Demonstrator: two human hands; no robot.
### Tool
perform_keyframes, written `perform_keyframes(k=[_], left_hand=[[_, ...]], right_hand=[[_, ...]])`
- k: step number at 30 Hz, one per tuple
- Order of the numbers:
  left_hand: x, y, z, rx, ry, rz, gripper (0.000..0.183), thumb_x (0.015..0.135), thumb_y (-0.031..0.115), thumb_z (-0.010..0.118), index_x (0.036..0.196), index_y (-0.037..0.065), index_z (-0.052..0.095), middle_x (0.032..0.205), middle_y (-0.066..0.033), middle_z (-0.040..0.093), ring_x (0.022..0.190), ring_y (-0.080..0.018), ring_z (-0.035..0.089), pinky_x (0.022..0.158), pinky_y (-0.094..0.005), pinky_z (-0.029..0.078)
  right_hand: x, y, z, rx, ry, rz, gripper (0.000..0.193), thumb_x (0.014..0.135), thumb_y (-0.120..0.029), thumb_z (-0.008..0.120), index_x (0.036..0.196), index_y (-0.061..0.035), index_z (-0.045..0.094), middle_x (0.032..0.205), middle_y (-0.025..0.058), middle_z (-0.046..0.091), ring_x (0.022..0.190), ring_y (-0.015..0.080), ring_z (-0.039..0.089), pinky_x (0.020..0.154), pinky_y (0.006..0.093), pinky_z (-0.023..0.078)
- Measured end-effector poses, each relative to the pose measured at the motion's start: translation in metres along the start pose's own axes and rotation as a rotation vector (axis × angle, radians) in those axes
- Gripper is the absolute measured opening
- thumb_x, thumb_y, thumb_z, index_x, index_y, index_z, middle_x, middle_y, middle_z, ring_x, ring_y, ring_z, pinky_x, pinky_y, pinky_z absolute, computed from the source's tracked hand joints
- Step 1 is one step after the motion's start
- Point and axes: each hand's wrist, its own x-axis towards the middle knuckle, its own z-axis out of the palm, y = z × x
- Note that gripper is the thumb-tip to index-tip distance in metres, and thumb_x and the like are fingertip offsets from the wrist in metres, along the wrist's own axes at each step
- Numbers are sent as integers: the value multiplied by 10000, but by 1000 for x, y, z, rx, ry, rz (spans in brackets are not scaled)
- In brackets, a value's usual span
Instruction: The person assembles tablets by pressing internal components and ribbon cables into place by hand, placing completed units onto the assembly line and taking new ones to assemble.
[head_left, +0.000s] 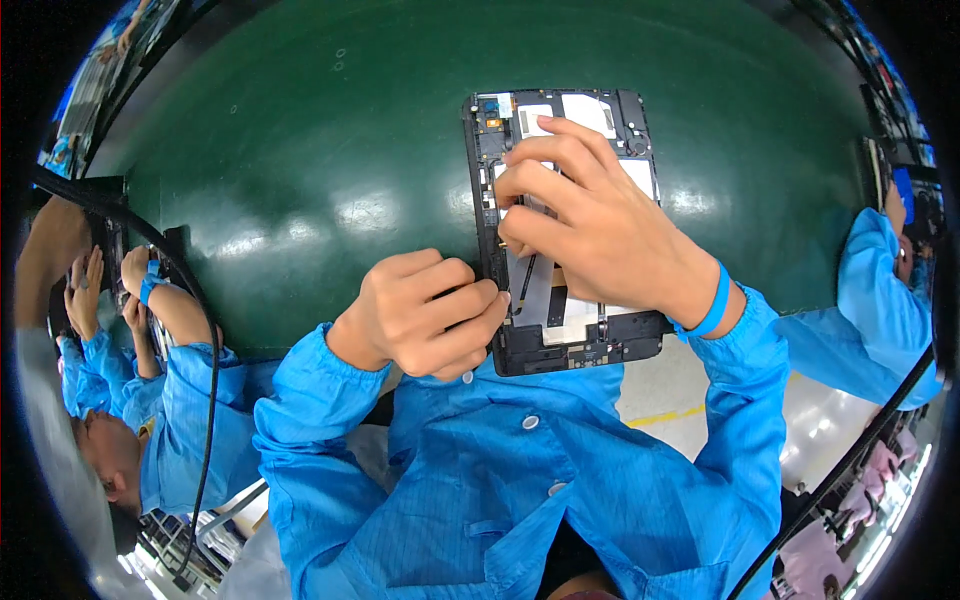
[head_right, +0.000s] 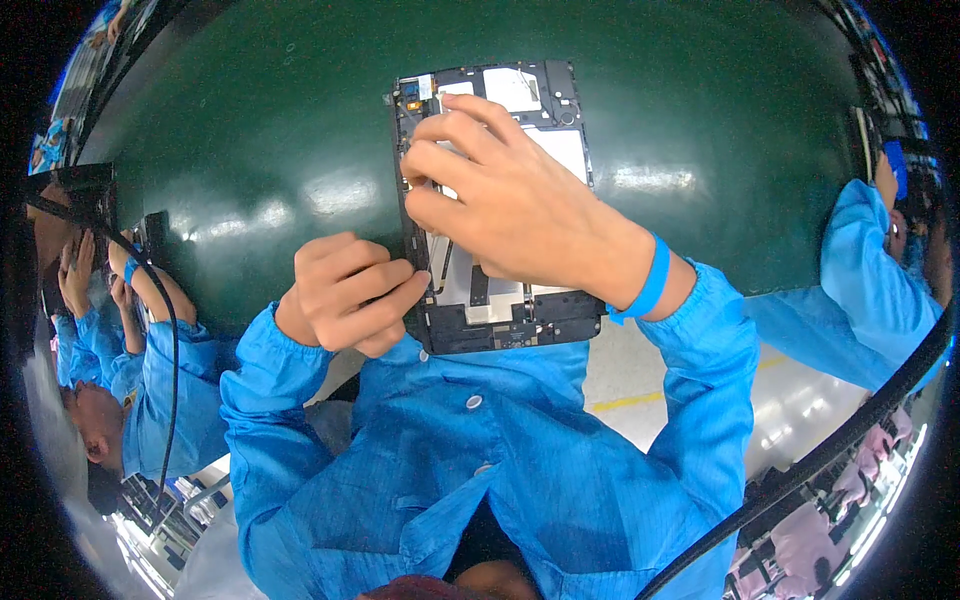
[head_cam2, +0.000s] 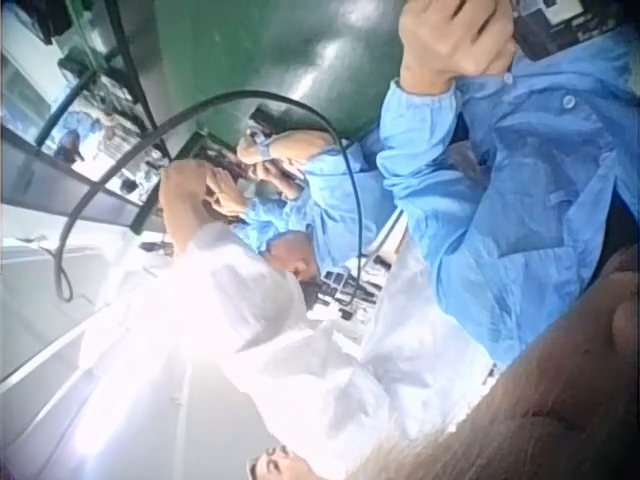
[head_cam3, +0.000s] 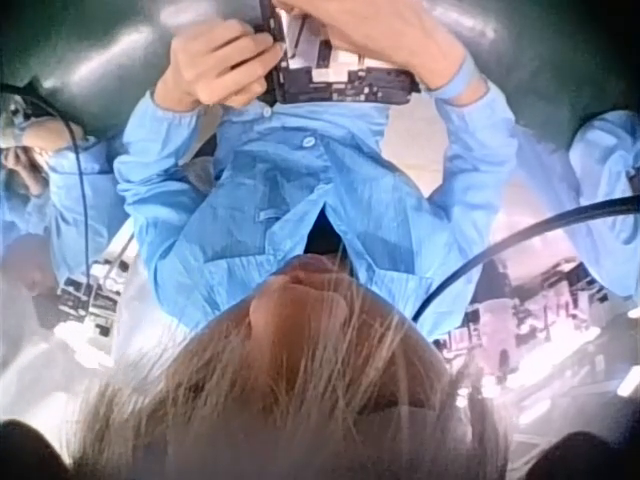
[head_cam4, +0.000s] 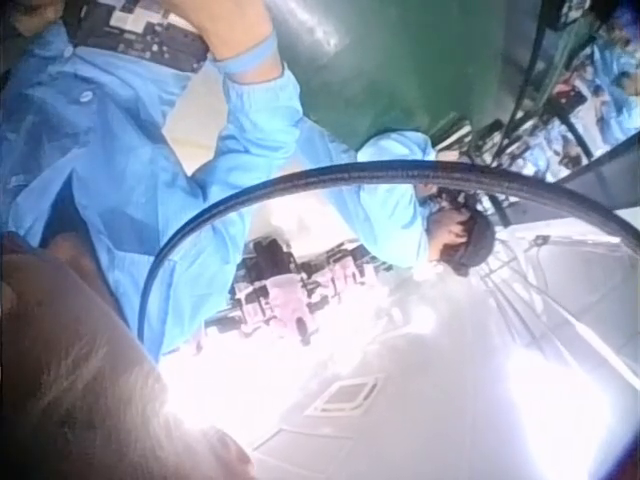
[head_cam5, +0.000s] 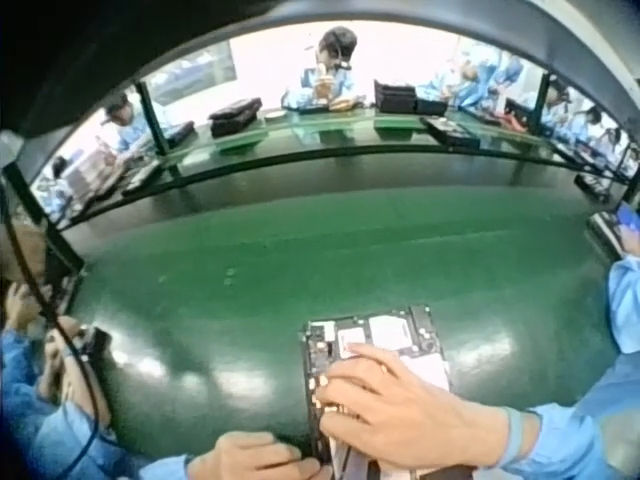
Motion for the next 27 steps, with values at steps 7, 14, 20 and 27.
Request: perform_keyframes(k=[7,14,20,27], left_hand=[[0,2,-1,55,-15,-14,264,627,145,776,867,35,776,881,-75,724,687,-185,630,532,-301,453],[0,1,0,52,19,-57,276,585,131,783,844,40,757,867,-53,705,685,-188,618,538,-296,457],[9,-1,6,131,-11,-94,276,592,122,777,862,69,771,881,-26,683,720,-179,614,549,-296,471],[8,-2,4,208,-33,-142,452,529,111,745,971,50,818,902,-40,723,702,-194,619,578,-319,522]], right_hand=[[2,2,1,49,29,-21,294,719,-101,801,991,-110,688,1002,23,620,1090,280,623,1134,496,487],[0,5,3,41,44,20,316,700,-46,807,984,-104,684,982,29,625,1072,285,618,1042,464,498],[-5,12,-2,26,127,39,243,762,-41,808,969,-102,698,957,25,641,1016,284,600,954,433,485],[-6,16,0,58,149,83,169,820,-48,824,932,-101,709,905,20,659,975,279,592,925,423,473]])
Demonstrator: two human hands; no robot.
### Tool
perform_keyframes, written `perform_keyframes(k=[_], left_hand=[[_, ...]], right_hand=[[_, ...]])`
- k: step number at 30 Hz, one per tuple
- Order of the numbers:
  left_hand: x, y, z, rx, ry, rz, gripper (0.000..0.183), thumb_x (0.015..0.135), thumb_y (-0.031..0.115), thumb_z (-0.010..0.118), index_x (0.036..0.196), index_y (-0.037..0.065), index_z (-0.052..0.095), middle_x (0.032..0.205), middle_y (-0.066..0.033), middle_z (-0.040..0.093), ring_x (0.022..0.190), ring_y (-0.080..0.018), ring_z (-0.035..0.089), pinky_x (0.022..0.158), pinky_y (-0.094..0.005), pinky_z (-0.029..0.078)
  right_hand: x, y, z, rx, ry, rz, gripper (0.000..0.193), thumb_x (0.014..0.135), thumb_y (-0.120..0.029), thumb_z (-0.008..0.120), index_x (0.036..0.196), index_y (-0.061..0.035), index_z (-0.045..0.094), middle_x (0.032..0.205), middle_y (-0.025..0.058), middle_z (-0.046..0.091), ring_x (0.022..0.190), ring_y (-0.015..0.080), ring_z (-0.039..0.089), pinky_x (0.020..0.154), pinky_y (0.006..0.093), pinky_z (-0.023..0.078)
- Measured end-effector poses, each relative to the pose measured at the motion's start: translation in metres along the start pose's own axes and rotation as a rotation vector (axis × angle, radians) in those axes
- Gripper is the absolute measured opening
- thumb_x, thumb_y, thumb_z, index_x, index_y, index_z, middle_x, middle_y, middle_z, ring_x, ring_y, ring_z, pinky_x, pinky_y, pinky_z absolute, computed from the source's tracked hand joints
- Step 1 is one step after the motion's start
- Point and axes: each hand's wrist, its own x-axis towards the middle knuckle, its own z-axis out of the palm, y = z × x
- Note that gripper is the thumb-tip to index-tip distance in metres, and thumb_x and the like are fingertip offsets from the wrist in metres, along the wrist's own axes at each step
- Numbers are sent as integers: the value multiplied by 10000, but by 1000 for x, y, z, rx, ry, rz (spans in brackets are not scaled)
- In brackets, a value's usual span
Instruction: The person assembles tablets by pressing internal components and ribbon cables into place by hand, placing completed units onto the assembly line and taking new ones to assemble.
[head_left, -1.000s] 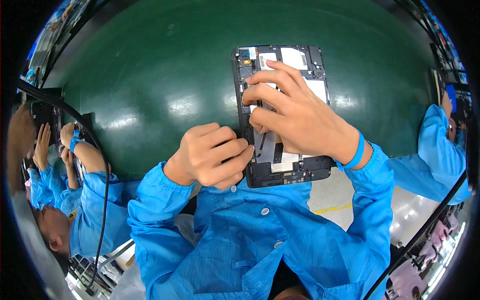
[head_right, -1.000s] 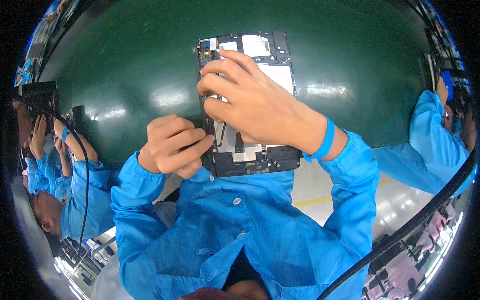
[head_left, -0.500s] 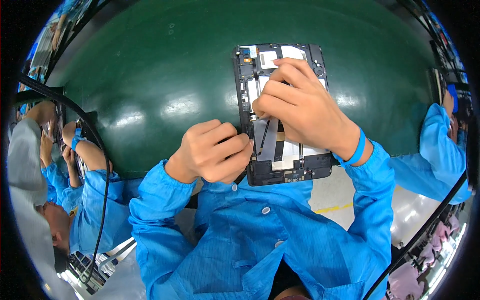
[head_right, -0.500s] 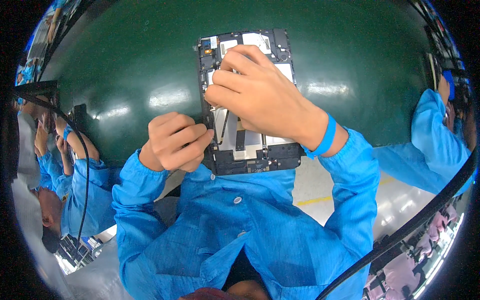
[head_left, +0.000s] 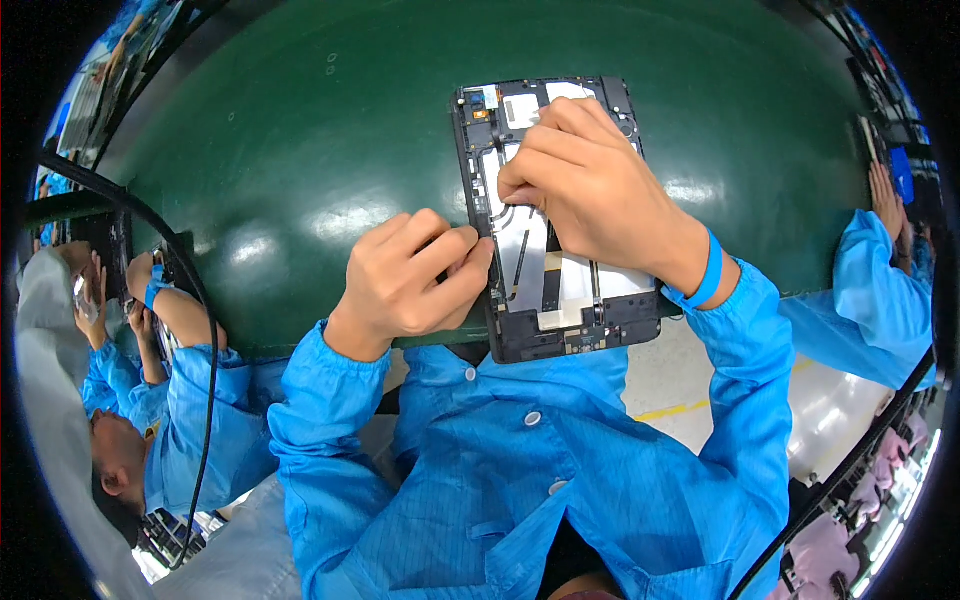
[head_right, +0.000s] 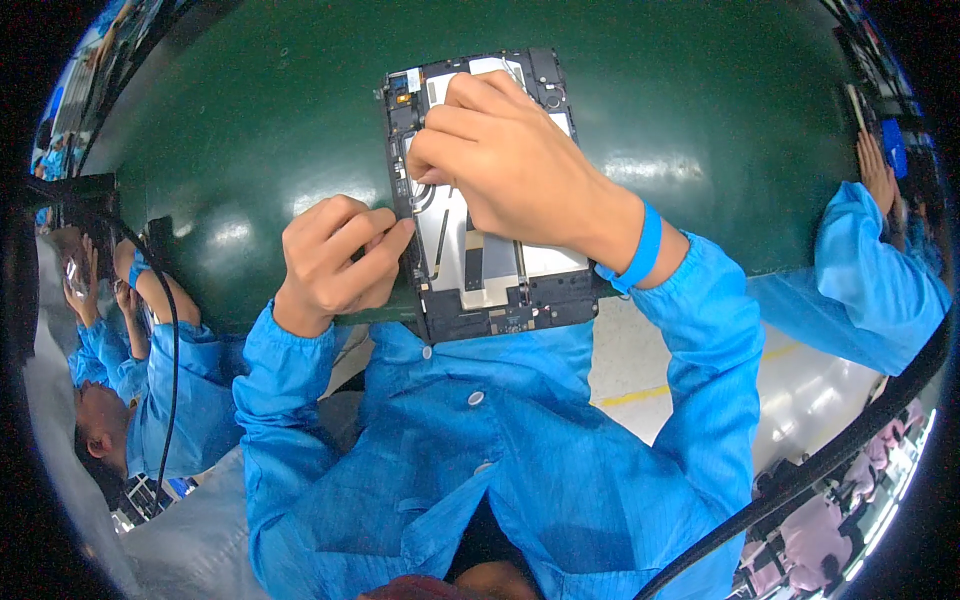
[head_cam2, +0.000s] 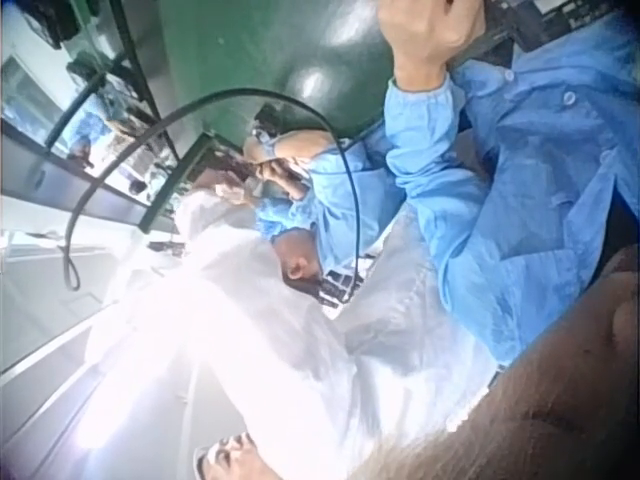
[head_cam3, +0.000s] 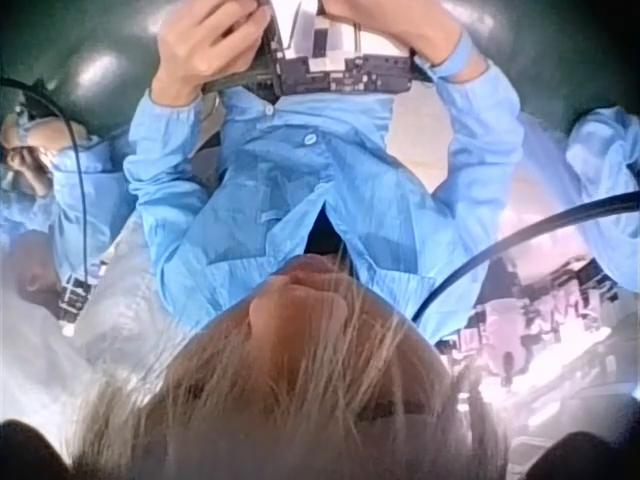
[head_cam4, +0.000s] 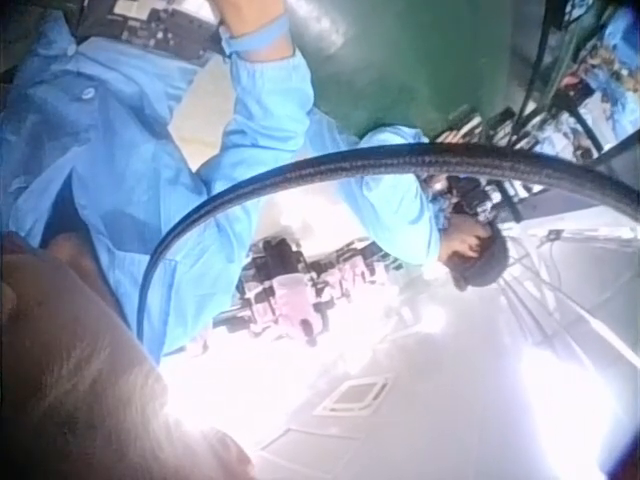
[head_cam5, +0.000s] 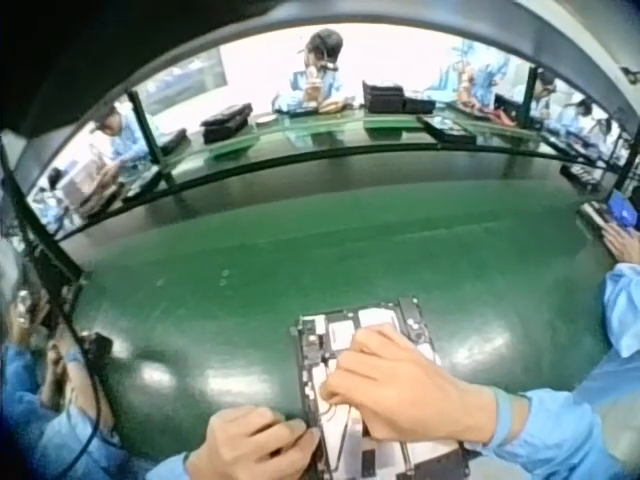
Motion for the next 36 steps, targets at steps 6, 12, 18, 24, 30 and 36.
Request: perform_keyframes(k=[6,12,18,24,30,36], left_hand=[[1,4,0,127,9,-5,450,574,79,759,1017,62,831,937,-30,735,706,-187,622,589,-322,530],[0,2,0,209,-5,-31,380,665,79,782,1042,82,828,981,-27,741,753,-180,644,598,-318,529],[-2,-1,-1,196,-5,-30,308,728,97,798,1036,90,818,1015,-29,754,797,-176,667,591,-305,523],[-4,-1,0,156,-8,22,327,732,84,787,1058,70,814,1034,-53,772,792,-184,681,579,-306,524],[-1,-1,-1,161,0,18,344,720,74,777,1061,59,818,1031,-68,778,790,-192,690,581,-312,527],[-2,-1,0,144,-4,22,344,716,70,776,1057,46,816,1027,-75,776,783,-193,690,578,-307,533]], right_hand=[[0,2,1,8,21,-10,169,824,-51,832,932,-102,712,902,24,666,974,285,598,930,429,476],[-1,2,2,12,20,-9,159,828,-62,826,932,-100,712,908,24,664,989,288,603,943,435,478],[0,2,4,13,18,-16,155,820,-67,819,928,-92,711,925,27,659,999,285,601,952,434,477],[0,1,2,13,15,-5,140,829,-53,809,928,-88,718,934,29,661,996,281,599,950,427,477],[-2,1,1,15,21,4,133,836,-40,801,932,-83,719,941,32,660,992,281,599,940,425,479],[-2,1,3,43,36,11,134,836,-29,796,930,-79,714,943,34,662,988,279,601,925,419,479]])
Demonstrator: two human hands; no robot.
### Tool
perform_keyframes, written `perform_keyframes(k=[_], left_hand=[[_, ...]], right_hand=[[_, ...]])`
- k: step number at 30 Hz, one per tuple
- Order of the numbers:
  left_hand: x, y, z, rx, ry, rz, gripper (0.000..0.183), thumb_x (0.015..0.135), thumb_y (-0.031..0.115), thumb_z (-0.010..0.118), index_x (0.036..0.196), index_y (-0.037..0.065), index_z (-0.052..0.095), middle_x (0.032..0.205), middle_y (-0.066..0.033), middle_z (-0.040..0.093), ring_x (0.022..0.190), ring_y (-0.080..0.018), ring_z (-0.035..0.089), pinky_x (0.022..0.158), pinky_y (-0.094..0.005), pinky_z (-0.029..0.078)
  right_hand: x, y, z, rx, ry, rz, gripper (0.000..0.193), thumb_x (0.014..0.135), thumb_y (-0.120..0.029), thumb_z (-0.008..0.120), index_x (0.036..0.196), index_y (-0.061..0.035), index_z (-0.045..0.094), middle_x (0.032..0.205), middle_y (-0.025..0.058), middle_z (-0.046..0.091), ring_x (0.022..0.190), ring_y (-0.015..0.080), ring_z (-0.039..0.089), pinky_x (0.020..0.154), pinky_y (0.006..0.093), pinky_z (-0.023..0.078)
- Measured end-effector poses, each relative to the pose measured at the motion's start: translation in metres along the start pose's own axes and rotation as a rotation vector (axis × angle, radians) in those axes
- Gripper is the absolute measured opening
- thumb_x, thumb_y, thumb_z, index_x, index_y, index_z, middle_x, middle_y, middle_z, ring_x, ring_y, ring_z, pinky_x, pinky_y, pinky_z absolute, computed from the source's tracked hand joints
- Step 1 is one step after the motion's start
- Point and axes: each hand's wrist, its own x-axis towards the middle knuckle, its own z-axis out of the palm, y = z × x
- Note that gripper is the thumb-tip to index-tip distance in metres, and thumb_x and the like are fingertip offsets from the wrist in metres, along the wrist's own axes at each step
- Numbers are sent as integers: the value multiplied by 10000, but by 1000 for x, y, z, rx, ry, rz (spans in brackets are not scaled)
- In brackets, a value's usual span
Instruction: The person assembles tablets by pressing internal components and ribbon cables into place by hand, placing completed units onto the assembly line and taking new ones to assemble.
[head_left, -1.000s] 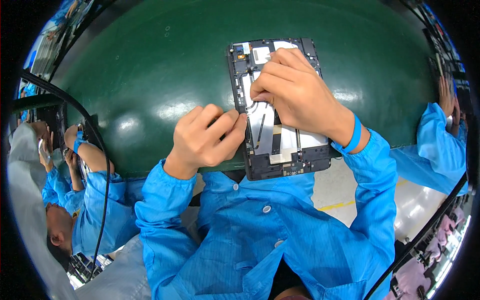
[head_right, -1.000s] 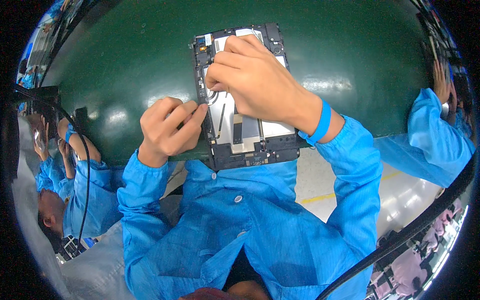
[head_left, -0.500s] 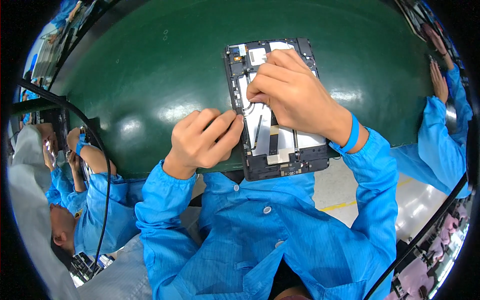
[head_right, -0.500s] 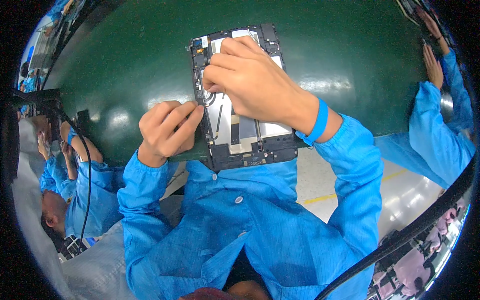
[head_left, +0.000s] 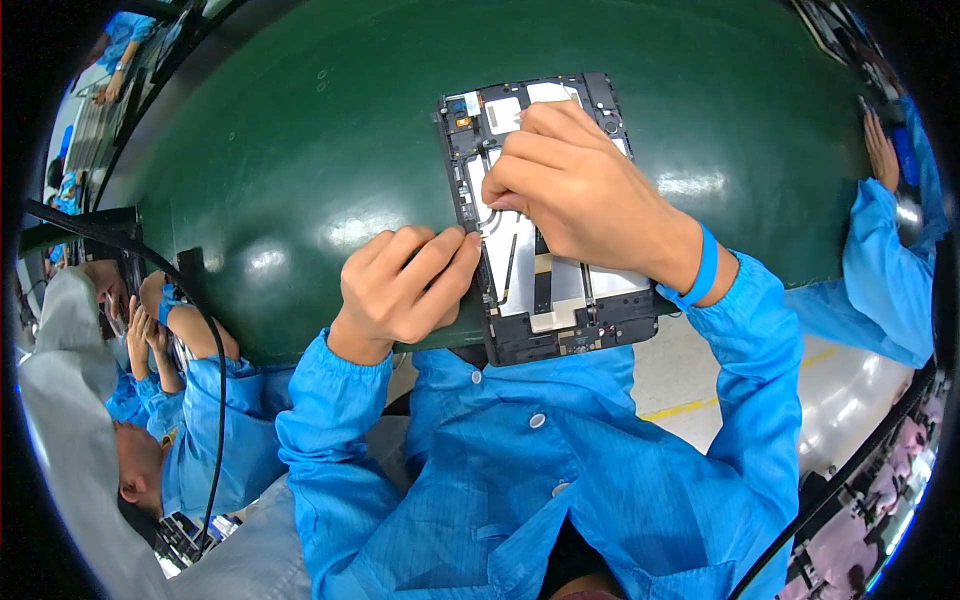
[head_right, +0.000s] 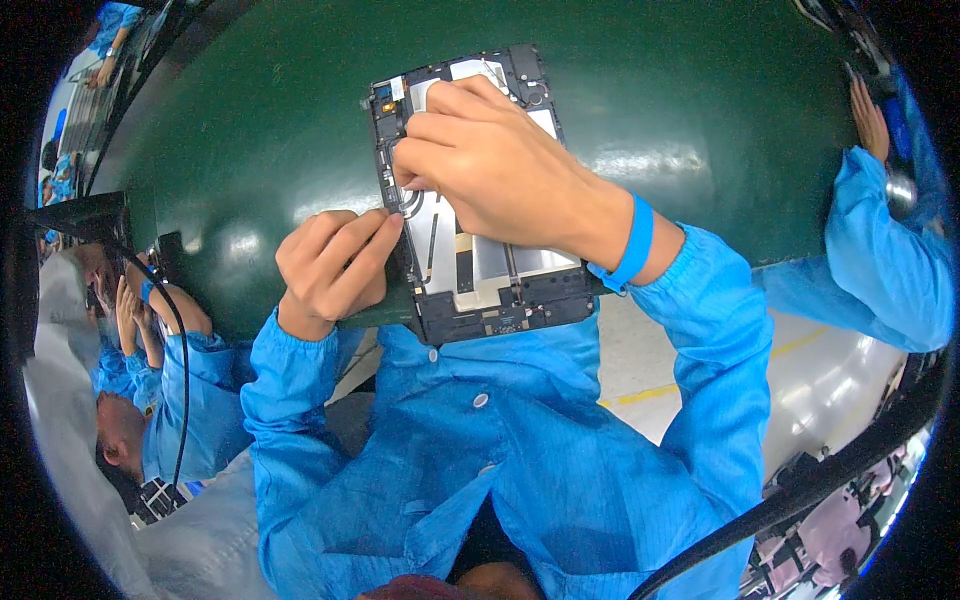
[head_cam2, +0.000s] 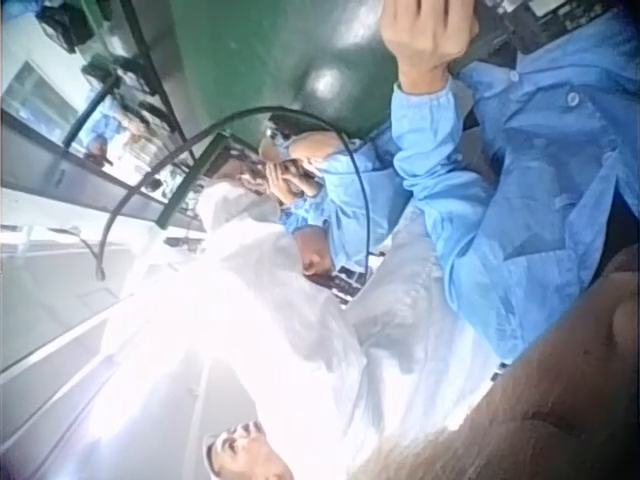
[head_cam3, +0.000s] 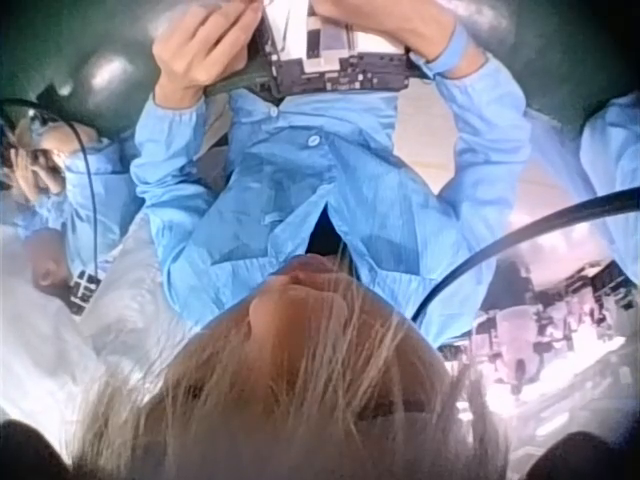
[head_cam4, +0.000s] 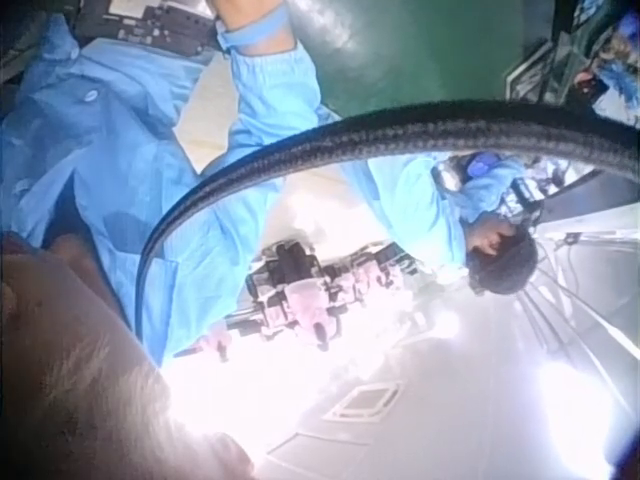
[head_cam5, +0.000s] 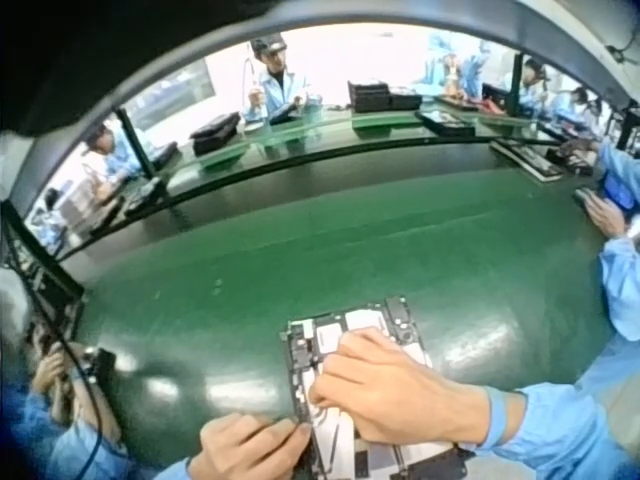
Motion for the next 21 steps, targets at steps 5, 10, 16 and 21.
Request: perform_keyframes(k=[5,10,16,21], left_hand=[[2,-1,1,-29,1,-2,334,712,64,777,1043,45,818,1008,-72,772,766,-192,689,567,-306,532],[4,-3,2,-28,19,-19,325,702,53,786,1026,47,814,974,-67,765,743,-185,689,567,-306,539],[6,-6,4,-65,38,-8,325,687,42,779,1010,40,810,951,-64,759,730,-182,695,560,-304,539],[3,-5,1,-58,13,-11,345,687,41,778,1030,33,814,962,-68,761,733,-183,698,567,-304,547]], right_hand=[[-1,1,2,0,2,-2,140,833,-29,800,930,-80,714,939,34,663,988,279,602,923,419,479],[0,2,1,-5,1,-4,141,835,-35,805,934,-83,717,939,32,665,988,279,604,921,419,479],[-1,3,2,-9,5,-9,127,852,-54,808,937,-86,720,943,29,670,987,279,602,920,418,480],[-1,3,3,1,-13,-1,121,856,-54,804,933,-86,717,948,32,675,985,278,603,911,418,482]])
